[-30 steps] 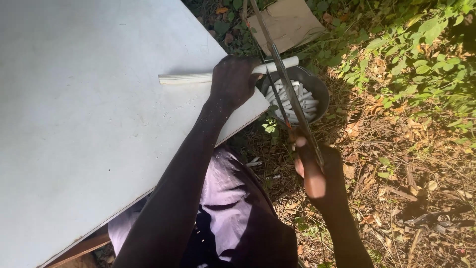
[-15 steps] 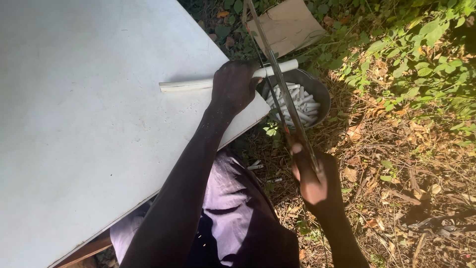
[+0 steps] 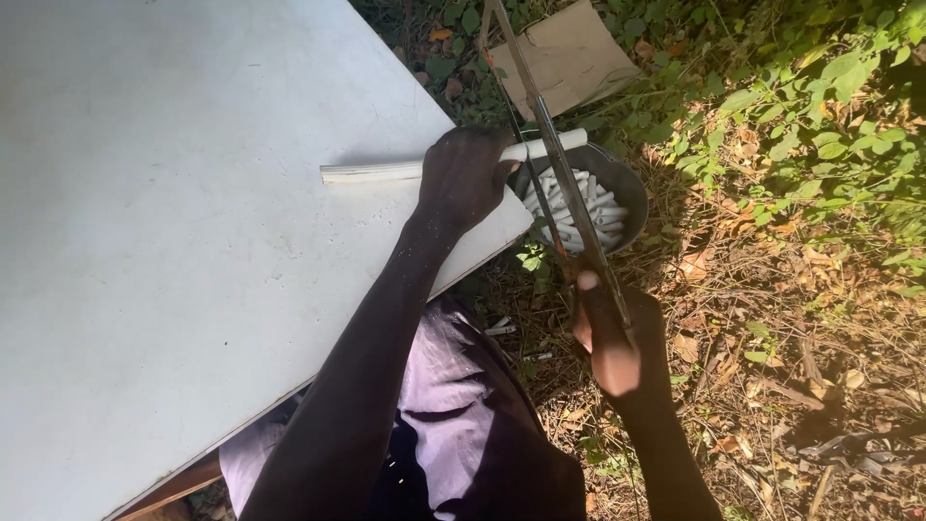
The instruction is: Cutting a white plastic pipe into small segments using a hacksaw.
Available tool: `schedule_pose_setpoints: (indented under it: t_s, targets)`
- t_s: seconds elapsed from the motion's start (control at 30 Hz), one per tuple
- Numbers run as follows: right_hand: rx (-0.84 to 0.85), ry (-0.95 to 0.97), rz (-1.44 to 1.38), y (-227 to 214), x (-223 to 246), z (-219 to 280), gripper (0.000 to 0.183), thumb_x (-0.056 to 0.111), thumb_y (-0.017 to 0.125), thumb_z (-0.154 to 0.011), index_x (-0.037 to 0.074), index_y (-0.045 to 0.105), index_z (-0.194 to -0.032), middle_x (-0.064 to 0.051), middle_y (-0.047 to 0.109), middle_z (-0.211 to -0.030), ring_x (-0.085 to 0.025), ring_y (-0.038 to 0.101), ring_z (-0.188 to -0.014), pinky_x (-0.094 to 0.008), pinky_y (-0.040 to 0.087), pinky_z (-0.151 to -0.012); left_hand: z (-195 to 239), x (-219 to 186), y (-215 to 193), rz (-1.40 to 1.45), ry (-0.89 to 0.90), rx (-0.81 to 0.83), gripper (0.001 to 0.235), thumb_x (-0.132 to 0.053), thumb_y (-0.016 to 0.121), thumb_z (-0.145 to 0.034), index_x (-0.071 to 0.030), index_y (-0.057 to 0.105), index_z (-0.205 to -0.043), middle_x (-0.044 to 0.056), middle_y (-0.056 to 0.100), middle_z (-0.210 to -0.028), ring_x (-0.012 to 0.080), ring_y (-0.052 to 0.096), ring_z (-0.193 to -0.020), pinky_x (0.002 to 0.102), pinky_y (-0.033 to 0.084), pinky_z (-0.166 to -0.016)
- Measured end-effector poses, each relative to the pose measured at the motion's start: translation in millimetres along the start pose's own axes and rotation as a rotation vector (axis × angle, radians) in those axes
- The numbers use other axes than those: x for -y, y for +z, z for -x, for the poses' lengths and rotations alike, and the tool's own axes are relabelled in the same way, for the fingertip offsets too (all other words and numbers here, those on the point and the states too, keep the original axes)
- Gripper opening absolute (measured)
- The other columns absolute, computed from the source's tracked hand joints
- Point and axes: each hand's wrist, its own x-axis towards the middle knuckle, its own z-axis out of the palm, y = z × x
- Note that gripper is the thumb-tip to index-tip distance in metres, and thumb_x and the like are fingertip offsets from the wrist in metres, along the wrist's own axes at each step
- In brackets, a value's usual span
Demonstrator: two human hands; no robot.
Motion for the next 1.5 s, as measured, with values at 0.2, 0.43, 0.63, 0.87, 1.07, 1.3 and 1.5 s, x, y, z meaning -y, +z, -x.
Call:
schedule_pose_setpoints:
  t_s: [0.2, 0.43, 0.63, 0.87, 1.07, 1.3, 1.5]
  targets:
    - [0.014, -0.040, 0.004, 1.6, -4.6, -1.9, 0.051, 0.032, 0.041, -0.107, 0.014, 0.052, -0.061, 0.001, 0.043, -0.044, -0.009, 0.036, -0.031, -0.020, 0.036, -0.039, 2.4, 0.0, 4.2, -0.003, 0.018, -0.021, 0.025, -0.021, 0.067, -0.090, -0.012, 0.070, -0.113, 0.010, 0.072, -0.090, 0.0316, 0.070, -0.095, 0.048, 0.052, -0.097]
    - [-0.006, -0.131, -0.351, 11.3, 16.3, -28.0, 0.047, 0.029, 0.036, -0.109, 0.013, 0.051, -0.067, 0.004, 0.042, -0.045, -0.006, 0.041, -0.031, -0.021, 0.039, -0.033, 6.0, 15.4, -8.3, 0.057, 0.035, -0.088, 0.023, -0.017, 0.069, -0.089, -0.012, 0.070, -0.112, 0.009, 0.073, -0.096, 0.0305, 0.069, -0.102, 0.050, 0.041, -0.109]
    - [-0.123, -0.200, -0.262, 16.5, 17.6, -37.8, 0.050, 0.034, 0.036, -0.108, 0.013, 0.052, -0.065, 0.000, 0.042, -0.043, -0.008, 0.043, -0.032, -0.022, 0.039, -0.034, 7.9, 43.4, -39.2, 0.025, 0.074, -0.114, 0.022, -0.020, 0.070, -0.092, -0.014, 0.068, -0.114, 0.004, 0.071, -0.101, 0.0235, 0.063, -0.110, 0.054, 0.032, -0.114]
    - [-0.131, -0.225, 0.063, 49.1, 25.1, -51.6, 0.050, 0.029, 0.039, -0.108, 0.010, 0.053, -0.064, -0.003, 0.043, -0.041, -0.009, 0.043, -0.033, -0.022, 0.038, -0.038, 20.9, 75.1, -89.0, 0.030, -0.049, -0.272, 0.021, -0.013, 0.068, -0.093, -0.013, 0.065, -0.114, 0.003, 0.067, -0.091, 0.0220, 0.069, -0.088, 0.046, 0.052, -0.092]
    - [-0.205, -0.531, 0.679, 88.5, 63.1, -62.6, 0.029, 0.016, 0.063, -0.093, 0.009, 0.057, -0.066, -0.009, 0.049, -0.043, -0.022, 0.053, -0.036, -0.029, 0.039, -0.039, 39.1, 89.8, -116.0, -0.218, -0.248, -0.646, 0.023, -0.013, 0.068, -0.094, -0.014, 0.063, -0.117, 0.000, 0.064, -0.094, 0.0206, 0.069, -0.085, 0.042, 0.051, -0.080]
    - [-0.098, -0.635, 0.965, 120.5, 80.3, -68.6, 0.013, 0.021, 0.076, -0.075, 0.011, 0.071, -0.080, -0.003, 0.059, -0.055, -0.015, 0.061, -0.047, -0.025, 0.045, -0.039, 43.7, 94.8, -114.2, -0.163, -0.235, -0.631, 0.023, -0.013, 0.070, -0.092, -0.015, 0.065, -0.114, -0.001, 0.063, -0.091, 0.0197, 0.070, -0.081, 0.039, 0.054, -0.072]
    - [0.108, -0.668, 0.731, 106.9, 84.4, -78.6, 0.043, 0.041, 0.083, -0.073, 0.004, 0.068, -0.088, -0.013, 0.063, -0.073, -0.032, 0.068, -0.071, -0.043, 0.057, -0.053, 40.6, 102.4, -96.6, -0.148, -0.134, -0.498, 0.023, -0.027, 0.069, -0.094, -0.013, 0.068, -0.111, 0.003, 0.064, -0.092, 0.0202, 0.068, -0.083, 0.040, 0.052, -0.075]
